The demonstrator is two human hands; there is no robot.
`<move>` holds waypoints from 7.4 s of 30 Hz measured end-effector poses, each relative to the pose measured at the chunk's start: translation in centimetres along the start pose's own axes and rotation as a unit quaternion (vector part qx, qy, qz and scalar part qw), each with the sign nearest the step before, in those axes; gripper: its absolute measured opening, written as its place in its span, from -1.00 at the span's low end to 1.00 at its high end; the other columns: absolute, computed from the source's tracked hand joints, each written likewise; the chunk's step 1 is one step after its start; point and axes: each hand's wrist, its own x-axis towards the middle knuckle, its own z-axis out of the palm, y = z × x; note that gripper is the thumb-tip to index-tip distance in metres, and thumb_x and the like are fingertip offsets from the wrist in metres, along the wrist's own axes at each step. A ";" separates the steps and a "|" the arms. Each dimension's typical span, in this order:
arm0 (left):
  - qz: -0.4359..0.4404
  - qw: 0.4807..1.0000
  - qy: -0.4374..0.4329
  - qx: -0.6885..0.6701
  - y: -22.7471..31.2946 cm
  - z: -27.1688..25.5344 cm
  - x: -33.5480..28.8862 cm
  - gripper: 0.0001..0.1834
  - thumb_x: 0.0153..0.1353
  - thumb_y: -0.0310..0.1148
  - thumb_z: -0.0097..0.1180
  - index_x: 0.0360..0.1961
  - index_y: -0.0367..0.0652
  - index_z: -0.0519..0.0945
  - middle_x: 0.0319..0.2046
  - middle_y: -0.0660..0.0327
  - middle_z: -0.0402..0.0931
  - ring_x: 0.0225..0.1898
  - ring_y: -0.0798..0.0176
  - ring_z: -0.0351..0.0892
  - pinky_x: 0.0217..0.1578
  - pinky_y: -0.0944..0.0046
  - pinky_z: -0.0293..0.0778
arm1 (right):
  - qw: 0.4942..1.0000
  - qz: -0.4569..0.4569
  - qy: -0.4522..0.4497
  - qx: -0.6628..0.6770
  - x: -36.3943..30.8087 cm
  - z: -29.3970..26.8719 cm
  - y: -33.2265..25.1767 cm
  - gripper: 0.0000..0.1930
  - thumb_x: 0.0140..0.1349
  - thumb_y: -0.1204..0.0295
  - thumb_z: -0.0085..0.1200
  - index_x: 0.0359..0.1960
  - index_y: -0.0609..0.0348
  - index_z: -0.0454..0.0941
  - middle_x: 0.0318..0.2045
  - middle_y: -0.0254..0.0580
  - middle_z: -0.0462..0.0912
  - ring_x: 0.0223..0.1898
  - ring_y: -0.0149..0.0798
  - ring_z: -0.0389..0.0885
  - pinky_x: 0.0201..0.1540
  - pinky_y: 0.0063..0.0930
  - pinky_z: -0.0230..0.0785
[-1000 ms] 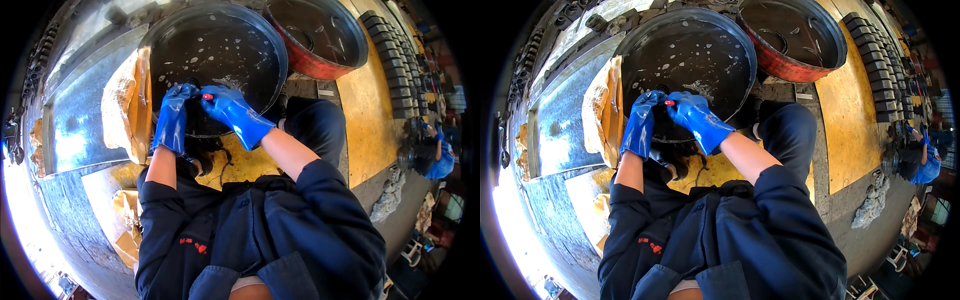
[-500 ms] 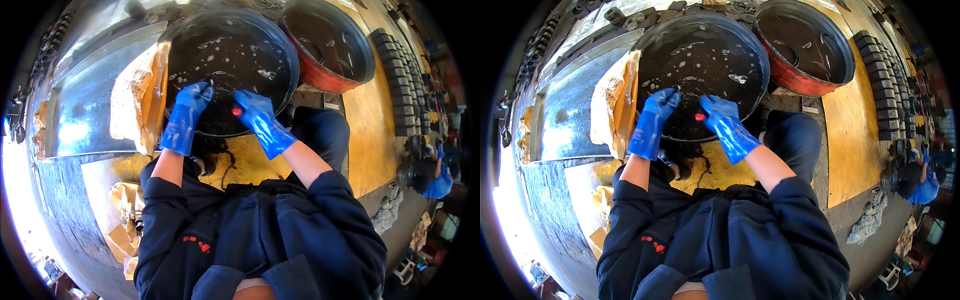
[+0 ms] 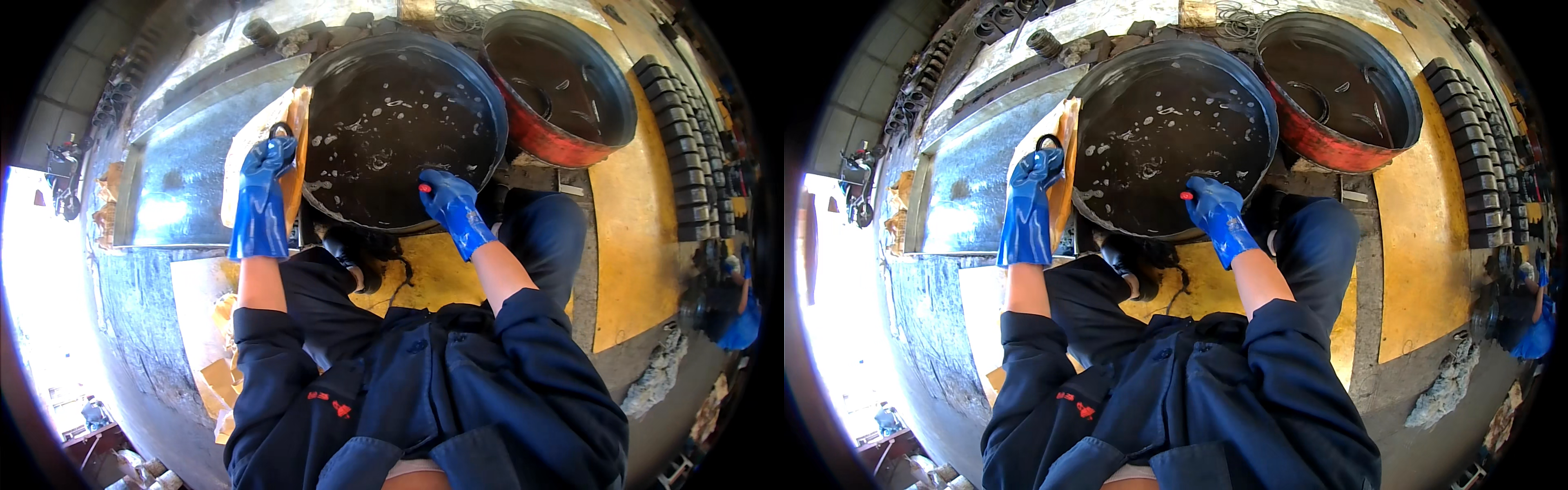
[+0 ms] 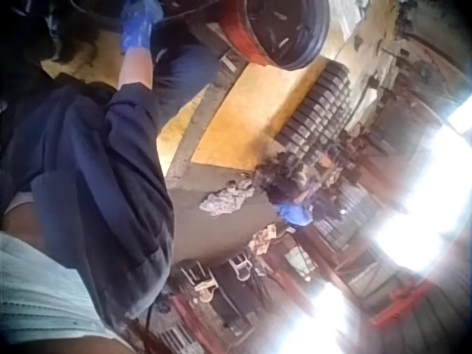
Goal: The person cleans metal rings in a basin of liquid, using a brush to scrub the surfaces and a cloth to wipe them.
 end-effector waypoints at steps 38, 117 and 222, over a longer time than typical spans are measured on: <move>-0.077 0.716 -0.402 0.565 -17.0 20.7 1.7 -0.45 0.22 -0.21 0.34 0.23 -0.16 0.70 0.18 -0.19 0.68 0.22 -0.23 0.68 0.23 -0.11 0.61 | 0.987 0.098 -0.122 -0.031 1.0 -1.1 -1.3 -0.63 0.26 0.30 0.35 0.12 -0.23 0.68 0.07 -0.22 0.77 0.13 0.04 0.74 0.14 -0.13 0.59; -0.273 0.955 -0.112 -0.038 -9.6 11.0 -0.7 -0.61 0.43 -0.28 0.37 0.21 -0.15 0.66 -0.06 0.22 0.77 -0.08 0.30 0.74 -0.08 0.25 0.65 | 0.862 0.258 -0.056 0.433 4.9 -0.5 -1.9 -0.67 0.37 0.18 0.19 -0.16 0.22 0.77 -0.35 -0.23 0.76 -0.32 -0.32 0.64 -0.18 -0.30 0.46; 0.102 0.992 -0.053 0.048 -2.7 8.5 -2.5 -0.79 0.48 -0.36 0.34 -0.02 -0.30 0.79 -0.19 0.23 0.75 -0.12 0.27 0.72 0.01 0.30 0.62 | 0.998 -0.047 0.021 0.043 0.8 -2.0 2.0 -0.75 0.29 0.24 0.29 -0.01 -0.16 0.78 -0.01 -0.15 0.81 0.06 0.07 0.76 0.16 -0.10 0.62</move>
